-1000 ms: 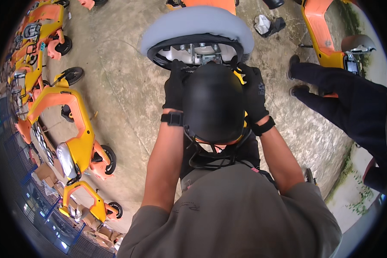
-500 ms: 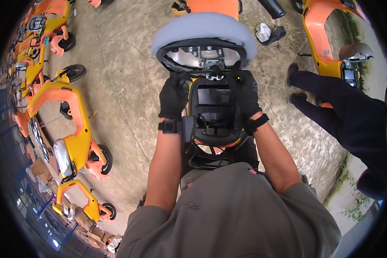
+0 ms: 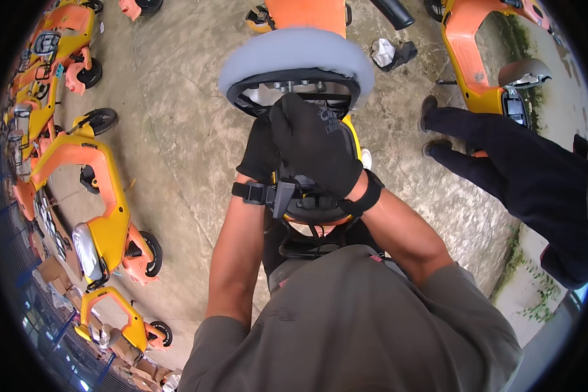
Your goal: The person opens the seat of an electric scooter and handles components inside the compartment. They then place a silver reflective cover over the seat and secure it.
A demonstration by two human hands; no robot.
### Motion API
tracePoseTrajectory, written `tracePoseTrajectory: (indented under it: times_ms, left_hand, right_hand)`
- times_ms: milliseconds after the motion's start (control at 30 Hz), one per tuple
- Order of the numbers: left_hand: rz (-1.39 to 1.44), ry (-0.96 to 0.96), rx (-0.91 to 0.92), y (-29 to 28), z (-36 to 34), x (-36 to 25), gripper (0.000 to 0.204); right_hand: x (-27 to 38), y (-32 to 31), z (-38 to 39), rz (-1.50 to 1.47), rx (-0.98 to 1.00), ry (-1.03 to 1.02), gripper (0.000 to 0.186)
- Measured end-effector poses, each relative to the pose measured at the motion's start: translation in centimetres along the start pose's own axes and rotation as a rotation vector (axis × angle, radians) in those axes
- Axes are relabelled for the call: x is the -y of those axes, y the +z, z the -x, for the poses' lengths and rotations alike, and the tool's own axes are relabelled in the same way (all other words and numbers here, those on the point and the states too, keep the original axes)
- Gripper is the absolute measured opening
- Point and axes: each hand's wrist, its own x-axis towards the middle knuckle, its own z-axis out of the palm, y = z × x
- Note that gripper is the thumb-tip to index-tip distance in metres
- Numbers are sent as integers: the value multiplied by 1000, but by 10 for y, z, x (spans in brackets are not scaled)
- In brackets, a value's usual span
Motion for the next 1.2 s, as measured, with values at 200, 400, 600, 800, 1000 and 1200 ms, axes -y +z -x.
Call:
tracePoseTrajectory:
  times_ms: [200,400,600,800,1000,1200]
  left_hand:
    - [-237,-74,443,-26,-31,2,24]
    - [-660,490,711,-21,-37,-17,22]
    - [-404,-62,517,-16,-39,-22,19]
    - [-668,-107,414,-17,-42,-9,16]
    - [-566,112,385,-20,-41,6,10]
    - [-380,138,365,-17,-36,10,10]
  right_hand:
    - [-49,35,42,-85,115,36,18]
    - [-72,66,55,-321,83,271,20]
    - [-77,84,53,-206,195,283,20]
    - [-95,108,51,-254,169,295,24]
    - [-85,84,49,-261,312,314,28]
    - [-61,-3,43,-108,165,212,36]
